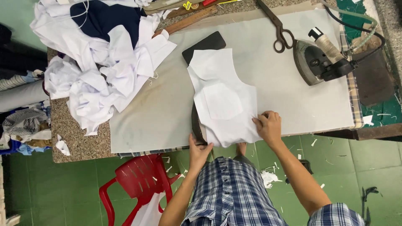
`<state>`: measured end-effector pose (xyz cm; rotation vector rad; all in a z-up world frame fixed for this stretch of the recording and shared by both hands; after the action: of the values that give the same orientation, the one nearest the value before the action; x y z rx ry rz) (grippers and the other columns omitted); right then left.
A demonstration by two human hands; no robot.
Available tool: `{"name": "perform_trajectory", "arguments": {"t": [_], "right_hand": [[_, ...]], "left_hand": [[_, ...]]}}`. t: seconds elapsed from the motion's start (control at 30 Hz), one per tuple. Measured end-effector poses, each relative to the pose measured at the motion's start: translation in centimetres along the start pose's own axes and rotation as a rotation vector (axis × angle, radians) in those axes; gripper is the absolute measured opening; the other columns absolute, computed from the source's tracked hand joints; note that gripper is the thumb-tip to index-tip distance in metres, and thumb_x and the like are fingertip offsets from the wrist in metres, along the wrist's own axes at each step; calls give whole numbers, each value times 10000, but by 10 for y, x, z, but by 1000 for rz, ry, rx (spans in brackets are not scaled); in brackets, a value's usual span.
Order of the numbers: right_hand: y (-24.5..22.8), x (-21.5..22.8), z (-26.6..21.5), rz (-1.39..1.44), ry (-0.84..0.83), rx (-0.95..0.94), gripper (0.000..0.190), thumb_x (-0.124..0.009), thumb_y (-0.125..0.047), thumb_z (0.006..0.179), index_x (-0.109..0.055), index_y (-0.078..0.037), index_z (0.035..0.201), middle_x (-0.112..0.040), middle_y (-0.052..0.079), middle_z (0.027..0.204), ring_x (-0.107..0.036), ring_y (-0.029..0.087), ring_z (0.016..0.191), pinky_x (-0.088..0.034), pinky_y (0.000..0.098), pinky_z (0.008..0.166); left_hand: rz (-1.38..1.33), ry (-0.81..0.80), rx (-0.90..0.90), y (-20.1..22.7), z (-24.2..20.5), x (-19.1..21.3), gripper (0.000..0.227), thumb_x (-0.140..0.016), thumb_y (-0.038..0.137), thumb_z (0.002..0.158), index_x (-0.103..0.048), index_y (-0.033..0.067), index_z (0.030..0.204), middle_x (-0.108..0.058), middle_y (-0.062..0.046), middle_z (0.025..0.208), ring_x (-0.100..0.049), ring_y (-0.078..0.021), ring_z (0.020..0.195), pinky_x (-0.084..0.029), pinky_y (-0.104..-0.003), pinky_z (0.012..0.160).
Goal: The person irons a long strip of white fabric on a work table, then uses scissors to trim its edges. They continue to iron and cut the fabric into smaller pieces, using a black rectangular object to press the material while ironing.
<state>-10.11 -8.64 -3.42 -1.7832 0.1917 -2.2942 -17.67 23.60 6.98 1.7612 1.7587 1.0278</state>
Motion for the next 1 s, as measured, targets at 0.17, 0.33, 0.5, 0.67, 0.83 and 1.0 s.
{"name": "perform_trajectory", "arguments": {"t": [0.17,0.33,0.5,0.67,0.83,1.0], "right_hand": [[11,-1,-11,338,-138,-379,244,-761,-361,945,-708,-150,1054,-705,78,989,-693,274,954,-538,375,816],[-4,59,-23,713,-200,-745,398,-714,-224,983,-560,-79,1321,-743,161,972,-711,342,922,-535,420,783],[11,57,-55,726,-159,-752,400,-689,-162,1030,-532,-18,1369,-736,152,899,-690,284,812,-533,387,703],[6,95,-32,536,-209,-609,442,-708,-179,974,-568,-5,1355,-735,190,1048,-710,357,974,-557,466,846],[95,117,100,54,312,59,320,-752,-29,966,-672,20,1272,-626,148,1112,-650,327,1065,-555,385,928],[198,87,259,-289,-1,150,586,-836,-303,934,-564,59,1307,-586,268,1122,-534,438,969,-458,497,866]], "left_hand": [[-73,7,-15,-25,3,-1,1183,-852,229,831,18,45,1611,-286,-368,1452,-697,-312,1012,-580,-426,892],[-97,-157,-12,-31,-2,-2,1047,-762,221,927,16,-120,1539,-659,-221,994,-707,-180,592,-544,-283,487],[-51,-197,-58,-32,-8,14,921,-744,105,904,-109,-140,1524,-710,-208,860,-652,-181,507,-529,-295,379],[259,-38,-257,-54,-6,28,792,-778,221,872,-341,-60,1470,-723,-180,987,-707,-239,693,-564,-334,573],[587,531,-938,-2,0,20,610,-806,217,837,-589,-40,1346,-610,-225,1264,-618,-404,1158,-486,-485,983],[938,323,-905,98,11,-59,701,-494,409,1038,-306,-50,1534,-343,-241,1601,-272,-405,1514,-204,-562,1249]]}}
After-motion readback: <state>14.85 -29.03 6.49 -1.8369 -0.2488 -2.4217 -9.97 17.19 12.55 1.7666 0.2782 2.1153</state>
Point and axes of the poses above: each hand's wrist, its own z-axis towards the middle knuckle, its own x-axis out of the back of the hand, y = z × x, the point moved 3 cm from there along z, towards the middle knuckle
